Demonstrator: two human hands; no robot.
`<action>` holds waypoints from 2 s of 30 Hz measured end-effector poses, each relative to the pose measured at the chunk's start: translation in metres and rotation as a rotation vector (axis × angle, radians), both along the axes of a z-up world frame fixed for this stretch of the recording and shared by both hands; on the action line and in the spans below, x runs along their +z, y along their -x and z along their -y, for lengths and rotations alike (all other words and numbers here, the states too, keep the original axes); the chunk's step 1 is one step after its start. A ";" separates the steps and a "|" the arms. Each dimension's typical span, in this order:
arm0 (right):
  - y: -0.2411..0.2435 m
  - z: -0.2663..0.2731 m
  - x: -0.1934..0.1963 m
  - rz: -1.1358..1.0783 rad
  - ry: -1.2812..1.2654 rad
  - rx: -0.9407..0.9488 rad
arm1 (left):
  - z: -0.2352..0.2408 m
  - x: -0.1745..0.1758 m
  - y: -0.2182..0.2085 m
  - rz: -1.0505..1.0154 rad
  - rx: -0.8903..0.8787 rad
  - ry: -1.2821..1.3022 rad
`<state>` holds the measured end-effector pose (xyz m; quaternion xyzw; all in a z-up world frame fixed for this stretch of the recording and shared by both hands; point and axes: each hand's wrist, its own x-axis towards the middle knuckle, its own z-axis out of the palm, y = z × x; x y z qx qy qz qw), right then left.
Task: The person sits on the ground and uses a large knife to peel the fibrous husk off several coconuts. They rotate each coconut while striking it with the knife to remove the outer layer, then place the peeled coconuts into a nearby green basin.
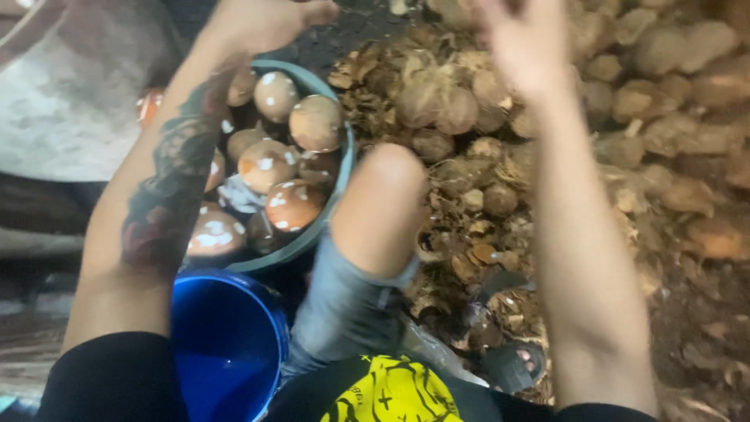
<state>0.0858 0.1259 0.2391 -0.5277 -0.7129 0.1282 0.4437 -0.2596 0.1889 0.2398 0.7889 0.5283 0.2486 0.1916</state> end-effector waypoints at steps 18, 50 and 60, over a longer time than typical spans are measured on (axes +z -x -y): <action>-0.172 0.402 -0.012 -0.121 1.144 -1.077 | -0.118 -0.318 -0.271 -0.444 0.227 0.578; -0.094 0.330 -0.083 -0.907 0.388 -0.581 | 0.110 -0.108 -0.297 0.570 -0.967 0.580; -0.087 0.310 -0.131 -1.108 0.088 -0.770 | 0.222 -0.110 -0.301 0.585 -0.997 0.347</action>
